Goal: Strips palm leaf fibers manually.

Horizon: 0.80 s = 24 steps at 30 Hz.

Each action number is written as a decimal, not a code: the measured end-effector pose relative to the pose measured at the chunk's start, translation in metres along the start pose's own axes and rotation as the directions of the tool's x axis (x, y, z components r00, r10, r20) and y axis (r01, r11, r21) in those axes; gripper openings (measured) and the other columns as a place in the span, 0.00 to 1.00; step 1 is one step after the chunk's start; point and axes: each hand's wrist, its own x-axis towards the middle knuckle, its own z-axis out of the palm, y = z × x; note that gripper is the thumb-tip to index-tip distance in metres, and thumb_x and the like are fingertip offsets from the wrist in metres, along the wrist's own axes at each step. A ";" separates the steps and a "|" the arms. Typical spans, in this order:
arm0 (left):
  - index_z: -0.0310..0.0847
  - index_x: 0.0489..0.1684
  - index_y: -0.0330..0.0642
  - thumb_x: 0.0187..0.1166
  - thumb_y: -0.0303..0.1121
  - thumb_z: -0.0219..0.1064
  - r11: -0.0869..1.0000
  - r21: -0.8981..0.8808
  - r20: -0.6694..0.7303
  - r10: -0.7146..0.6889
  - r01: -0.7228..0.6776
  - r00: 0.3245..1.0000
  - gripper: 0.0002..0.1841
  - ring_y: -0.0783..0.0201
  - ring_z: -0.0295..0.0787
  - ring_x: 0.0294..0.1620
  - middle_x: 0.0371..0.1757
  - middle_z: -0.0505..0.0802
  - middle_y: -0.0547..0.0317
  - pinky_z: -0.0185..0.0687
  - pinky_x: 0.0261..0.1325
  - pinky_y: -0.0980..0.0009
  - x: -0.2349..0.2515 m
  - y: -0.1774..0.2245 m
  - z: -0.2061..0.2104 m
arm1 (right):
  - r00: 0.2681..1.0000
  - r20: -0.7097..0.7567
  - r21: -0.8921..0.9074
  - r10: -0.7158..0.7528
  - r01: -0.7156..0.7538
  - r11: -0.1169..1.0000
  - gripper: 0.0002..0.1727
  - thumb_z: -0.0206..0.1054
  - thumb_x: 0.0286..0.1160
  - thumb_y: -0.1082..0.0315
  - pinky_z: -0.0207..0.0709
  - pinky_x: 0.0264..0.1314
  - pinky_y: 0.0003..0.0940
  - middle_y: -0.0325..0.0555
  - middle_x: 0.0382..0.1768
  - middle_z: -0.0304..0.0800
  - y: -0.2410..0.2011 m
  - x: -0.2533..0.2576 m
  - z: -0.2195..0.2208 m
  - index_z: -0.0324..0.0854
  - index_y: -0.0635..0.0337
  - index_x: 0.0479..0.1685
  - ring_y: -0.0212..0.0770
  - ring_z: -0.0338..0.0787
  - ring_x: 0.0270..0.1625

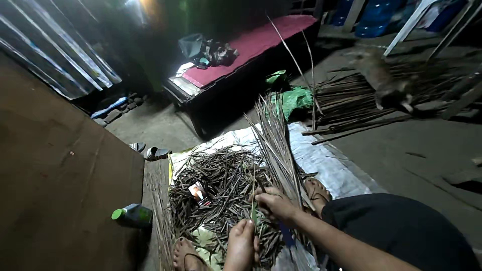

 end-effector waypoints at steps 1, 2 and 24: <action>0.73 0.39 0.36 0.96 0.32 0.44 1.000 -0.007 -0.006 -0.009 0.009 1.000 0.16 0.78 0.66 0.07 0.12 0.74 0.67 0.64 0.11 0.84 0.001 0.001 0.000 | 0.999 0.048 0.135 0.025 -0.031 0.990 0.18 0.47 0.91 0.68 0.63 0.17 0.21 0.30 0.15 0.71 0.002 -0.003 0.005 0.83 0.66 0.49 0.24 0.67 0.13; 0.74 0.40 0.35 0.97 0.32 0.44 1.000 -0.008 -0.004 -0.016 0.016 1.000 0.16 0.77 0.69 0.07 0.12 0.76 0.65 0.67 0.11 0.83 0.000 0.001 0.001 | 0.997 0.071 0.191 0.032 -0.045 0.981 0.16 0.48 0.92 0.67 0.62 0.16 0.20 0.29 0.15 0.70 0.002 -0.004 0.008 0.82 0.64 0.45 0.23 0.66 0.13; 0.72 0.38 0.39 0.96 0.31 0.43 1.000 0.020 -0.020 0.018 -0.018 1.000 0.15 0.79 0.59 0.07 0.12 0.69 0.70 0.58 0.11 0.85 -0.001 -0.003 0.001 | 0.993 -0.114 -0.735 0.040 -0.111 0.669 0.20 0.56 0.85 0.73 0.77 0.67 0.64 0.67 0.60 0.89 -0.010 0.006 -0.008 0.79 0.63 0.72 0.67 0.88 0.65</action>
